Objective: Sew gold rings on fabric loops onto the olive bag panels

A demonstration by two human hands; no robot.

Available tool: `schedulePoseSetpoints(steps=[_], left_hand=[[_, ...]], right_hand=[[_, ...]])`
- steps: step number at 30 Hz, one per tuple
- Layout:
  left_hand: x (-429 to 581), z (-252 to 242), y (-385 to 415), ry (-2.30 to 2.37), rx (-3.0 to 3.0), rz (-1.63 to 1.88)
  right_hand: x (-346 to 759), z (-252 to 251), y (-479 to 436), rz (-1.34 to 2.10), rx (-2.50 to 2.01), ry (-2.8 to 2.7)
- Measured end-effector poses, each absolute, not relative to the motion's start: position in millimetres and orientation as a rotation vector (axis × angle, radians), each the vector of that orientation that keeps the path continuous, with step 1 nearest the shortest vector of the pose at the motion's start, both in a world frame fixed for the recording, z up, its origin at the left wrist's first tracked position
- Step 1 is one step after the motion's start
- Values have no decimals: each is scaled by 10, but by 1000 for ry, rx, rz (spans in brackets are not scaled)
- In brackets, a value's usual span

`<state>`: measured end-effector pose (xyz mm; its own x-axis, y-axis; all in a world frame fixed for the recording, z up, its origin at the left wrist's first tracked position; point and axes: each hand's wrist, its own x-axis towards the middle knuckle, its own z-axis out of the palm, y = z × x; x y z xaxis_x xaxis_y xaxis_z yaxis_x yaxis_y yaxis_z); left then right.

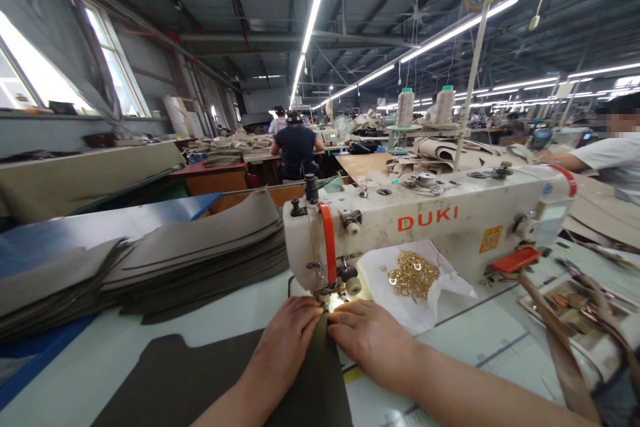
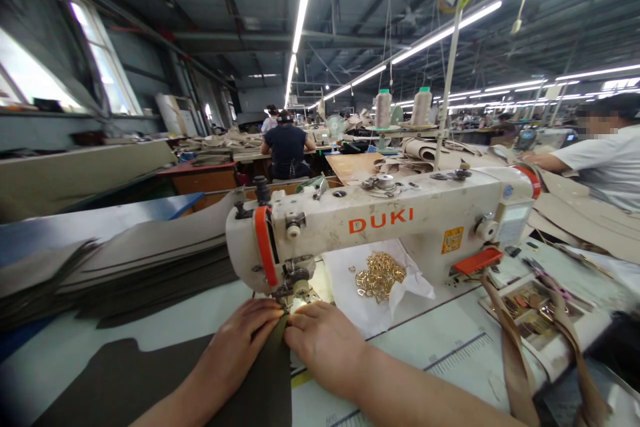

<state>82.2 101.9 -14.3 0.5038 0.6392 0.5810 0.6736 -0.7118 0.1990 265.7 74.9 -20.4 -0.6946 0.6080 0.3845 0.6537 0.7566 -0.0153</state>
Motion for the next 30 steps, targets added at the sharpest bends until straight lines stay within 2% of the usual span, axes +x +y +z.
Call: schedulePoseSetpoints(steps=[14,24,30], left_hand=[[652,-326,942,-1028,-2638,-634],[650,-283,1001,-828,-2624,-659],[630,-281,1064,-890,-2663,-719]], right_hand=[[2669,-179,737,-157,-821,-2668],[2642,-152,747,-224,-845,-2695],[2628,-179,795,-273,-855,-2713]])
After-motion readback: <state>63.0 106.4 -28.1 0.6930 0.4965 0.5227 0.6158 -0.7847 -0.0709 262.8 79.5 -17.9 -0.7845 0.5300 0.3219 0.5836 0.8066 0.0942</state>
